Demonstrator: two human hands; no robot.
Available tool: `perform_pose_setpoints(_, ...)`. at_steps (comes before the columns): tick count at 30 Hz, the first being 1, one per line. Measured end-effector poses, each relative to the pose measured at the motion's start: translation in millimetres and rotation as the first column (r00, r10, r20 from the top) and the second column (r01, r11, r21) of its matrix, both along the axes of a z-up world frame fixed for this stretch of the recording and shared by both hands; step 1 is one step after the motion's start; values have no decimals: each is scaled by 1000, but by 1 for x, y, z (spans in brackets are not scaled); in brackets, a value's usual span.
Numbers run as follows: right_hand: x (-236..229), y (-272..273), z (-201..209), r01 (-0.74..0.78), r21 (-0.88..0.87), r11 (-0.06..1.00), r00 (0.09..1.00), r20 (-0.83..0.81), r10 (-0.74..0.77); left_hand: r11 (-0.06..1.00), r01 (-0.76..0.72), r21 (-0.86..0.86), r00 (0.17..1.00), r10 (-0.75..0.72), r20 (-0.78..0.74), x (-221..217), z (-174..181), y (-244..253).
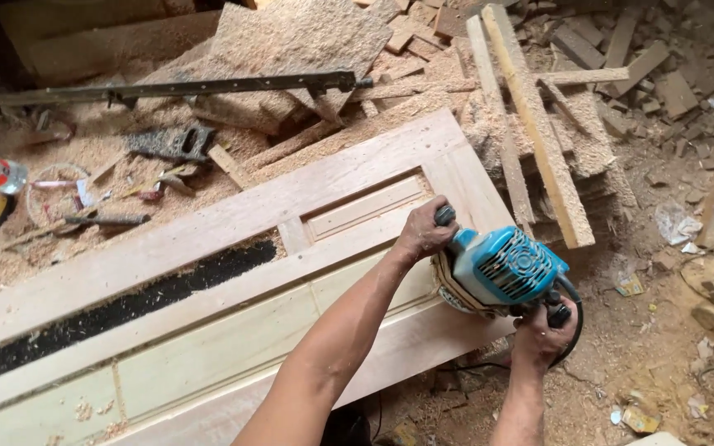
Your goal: Using a handheld power router to shape the decorative edges of a wooden door panel in a workshop.
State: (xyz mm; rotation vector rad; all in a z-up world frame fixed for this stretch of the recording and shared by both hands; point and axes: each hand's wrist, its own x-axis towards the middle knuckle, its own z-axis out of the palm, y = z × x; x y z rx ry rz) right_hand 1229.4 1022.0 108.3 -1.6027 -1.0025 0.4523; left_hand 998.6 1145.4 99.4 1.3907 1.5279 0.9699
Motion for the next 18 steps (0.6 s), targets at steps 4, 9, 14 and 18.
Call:
perform_pose_setpoints(4, -10, 23, -14, 0, -14, 1000, 997, 71, 1, 998, -48, 35, 998, 49, -46, -16, -13, 27)
perform_pose_setpoints(9, -26, 61, -20, -146, 66, 987, 975, 182, 132, 995, -88, 36, 996, 87, 27, -43, -18, 54)
perform_pose_setpoints(14, -33, 89, -22, -274, 127, 953, 955, 153, 254, 989, -145, 9, 989, 145, 21, -59, -20, 67)
perform_pose_setpoints(18, -43, 103, -14, -332, 96, 938, 938, 140, 318, 982, -187, -8, 979, 187, 85, -70, -5, 66)
